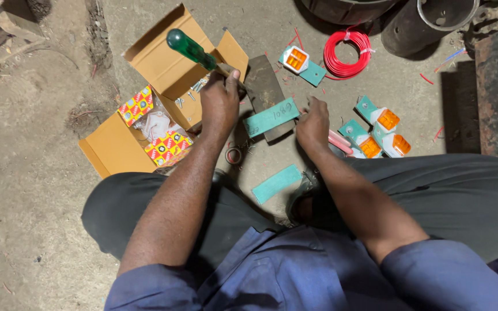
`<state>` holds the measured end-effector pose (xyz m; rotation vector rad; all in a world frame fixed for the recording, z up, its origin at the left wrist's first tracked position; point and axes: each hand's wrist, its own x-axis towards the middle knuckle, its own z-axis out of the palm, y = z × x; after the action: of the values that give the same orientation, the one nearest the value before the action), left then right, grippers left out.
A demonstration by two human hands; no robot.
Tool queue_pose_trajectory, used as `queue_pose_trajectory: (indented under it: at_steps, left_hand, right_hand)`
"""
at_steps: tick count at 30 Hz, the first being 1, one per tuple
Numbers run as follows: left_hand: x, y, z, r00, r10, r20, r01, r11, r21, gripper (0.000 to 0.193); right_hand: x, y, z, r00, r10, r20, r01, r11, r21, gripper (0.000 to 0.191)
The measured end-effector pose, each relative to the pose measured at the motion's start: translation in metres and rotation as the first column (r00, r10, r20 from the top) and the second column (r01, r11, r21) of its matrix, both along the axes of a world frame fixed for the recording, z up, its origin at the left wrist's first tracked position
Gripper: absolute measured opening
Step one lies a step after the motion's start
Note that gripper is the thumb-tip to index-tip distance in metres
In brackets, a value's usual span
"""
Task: The person sits on the floor and assembles small electrical components, likely vehicle turn signals. They connect red wires to the back of the components, secure them with screws using a screwdriver, and use pliers to manipulate the wires. The person works on multiple units sequentially.
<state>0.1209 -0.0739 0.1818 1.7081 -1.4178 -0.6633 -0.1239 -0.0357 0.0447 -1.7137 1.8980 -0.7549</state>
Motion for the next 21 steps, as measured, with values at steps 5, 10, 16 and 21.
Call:
queue_pose_trajectory:
  at_steps: [5,10,16,21]
  left_hand:
    - [-0.008,0.0,-0.005,0.999,-0.006,0.043,-0.008,0.947,0.322,0.041]
    - [-0.021,0.013,-0.014,0.995,-0.093,0.025,0.083,0.964,0.253,0.032]
    - [-0.03,0.017,-0.013,0.991,-0.133,0.028,0.122,0.962,0.243,0.032]
    - [-0.029,0.013,-0.004,0.994,-0.108,-0.021,0.11,0.947,0.3,0.034]
  right_hand:
    - [0.009,0.0,-0.013,0.995,-0.078,0.059,0.073,0.994,0.08,0.033]
    - [0.01,-0.009,-0.022,0.961,-0.202,0.191,0.155,0.96,0.235,0.031]
    - [0.017,-0.011,0.0,0.93,-0.21,0.301,0.169,0.973,0.158,0.031]
    - [0.042,0.014,0.051,0.981,0.144,-0.129,-0.109,0.964,0.244,0.074]
